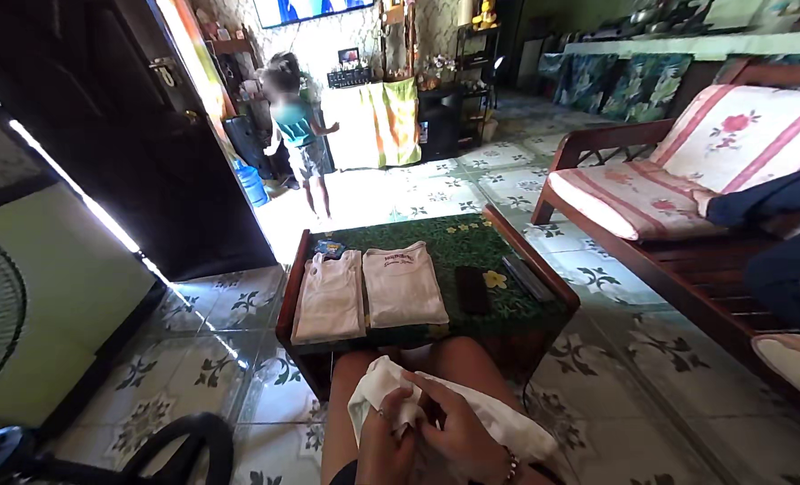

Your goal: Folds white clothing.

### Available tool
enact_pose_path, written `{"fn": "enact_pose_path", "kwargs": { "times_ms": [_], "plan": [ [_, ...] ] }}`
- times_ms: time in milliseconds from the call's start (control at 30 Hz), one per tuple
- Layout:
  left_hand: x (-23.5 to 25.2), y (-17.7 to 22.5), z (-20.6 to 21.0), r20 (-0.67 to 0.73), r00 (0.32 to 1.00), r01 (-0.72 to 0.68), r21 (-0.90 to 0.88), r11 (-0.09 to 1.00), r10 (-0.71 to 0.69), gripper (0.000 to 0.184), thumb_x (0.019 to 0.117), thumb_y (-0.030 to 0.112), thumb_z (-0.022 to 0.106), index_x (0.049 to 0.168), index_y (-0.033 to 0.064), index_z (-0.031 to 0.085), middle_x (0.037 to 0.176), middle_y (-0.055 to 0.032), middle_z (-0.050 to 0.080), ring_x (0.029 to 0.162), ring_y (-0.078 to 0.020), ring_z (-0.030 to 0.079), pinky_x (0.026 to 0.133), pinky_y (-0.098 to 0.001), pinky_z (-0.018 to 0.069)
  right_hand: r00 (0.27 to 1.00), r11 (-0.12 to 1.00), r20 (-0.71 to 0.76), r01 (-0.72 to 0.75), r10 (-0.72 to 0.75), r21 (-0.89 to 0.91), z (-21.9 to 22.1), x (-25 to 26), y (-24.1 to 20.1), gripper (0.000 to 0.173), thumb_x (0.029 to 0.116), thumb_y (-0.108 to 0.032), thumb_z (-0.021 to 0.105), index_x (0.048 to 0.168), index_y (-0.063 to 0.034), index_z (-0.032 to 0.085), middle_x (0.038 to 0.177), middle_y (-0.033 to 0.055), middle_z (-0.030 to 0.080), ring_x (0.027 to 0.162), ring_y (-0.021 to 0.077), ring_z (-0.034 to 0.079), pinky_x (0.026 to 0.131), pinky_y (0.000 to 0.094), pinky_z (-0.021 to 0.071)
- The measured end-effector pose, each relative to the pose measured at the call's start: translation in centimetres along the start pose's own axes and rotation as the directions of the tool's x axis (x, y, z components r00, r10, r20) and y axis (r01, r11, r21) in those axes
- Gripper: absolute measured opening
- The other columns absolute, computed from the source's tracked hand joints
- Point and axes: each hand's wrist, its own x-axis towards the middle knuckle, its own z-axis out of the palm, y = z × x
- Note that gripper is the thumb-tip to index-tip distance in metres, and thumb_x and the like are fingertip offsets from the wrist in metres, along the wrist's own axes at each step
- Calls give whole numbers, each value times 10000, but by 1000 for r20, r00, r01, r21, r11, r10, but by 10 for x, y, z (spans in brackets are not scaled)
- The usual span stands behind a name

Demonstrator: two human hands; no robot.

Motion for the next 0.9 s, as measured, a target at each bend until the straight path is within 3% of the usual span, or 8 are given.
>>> {"fn": "enact_pose_path", "kwargs": {
  "times_ms": [133, 300, 500, 667, 900],
  "plan": [
    [0, -4, -4, 32, 999, -26, 3, 1000, 26, 452, 815, -11, 697, 1265, -13, 653, 1125, -166, 725, 1025, -246, 713, 927, -445, 574, 999, 999, 31, -15, 14, 30, -2, 0, -2, 611, 835, -28, 679, 1435, -23, 566, 856, 91, 673, 672, 91, 590, 649, 233, 524],
    [1, -3, -9, 47, 998, -29, -28, 999, 31, 432, 826, -20, 693, 1255, -36, 650, 1123, -170, 727, 1013, -224, 718, 924, -426, 576, 999, 999, -11, 36, -37, -33, -3, -1, 0, 562, 829, -44, 680, 1389, -59, 629, 884, 102, 671, 710, 106, 593, 666, 237, 521],
    [3, 5, -19, 59, 997, 46, -81, 996, -41, 419, 833, -54, 690, 1250, -53, 649, 1170, -163, 718, 1059, -181, 704, 966, -370, 557, 993, 992, 11, 118, -118, -39, -4, 0, 0, 482, 876, -50, 689, 1356, -40, 649, 945, 133, 708, 761, 128, 656, 736, 266, 570],
    [3, 4, -19, 72, 996, 48, -25, 999, -46, 415, 825, -35, 708, 1238, -30, 669, 1146, -165, 725, 1045, -225, 711, 949, -425, 564, 967, 955, -85, 218, -239, -203, 4, -2, -1, 510, 785, -26, 690, 1295, -47, 700, 873, 140, 673, 680, 158, 625, 635, 267, 554],
    [3, 6, -19, 54, 999, 7, 43, 999, -9, 419, 796, -56, 704, 1214, -47, 678, 1125, -189, 728, 1044, -287, 713, 946, -484, 563, 960, 945, -84, 246, -269, -216, 3, -1, 2, 471, 796, -33, 695, 1266, -50, 716, 871, 115, 708, 708, 151, 658, 673, 274, 577]
  ]
}}
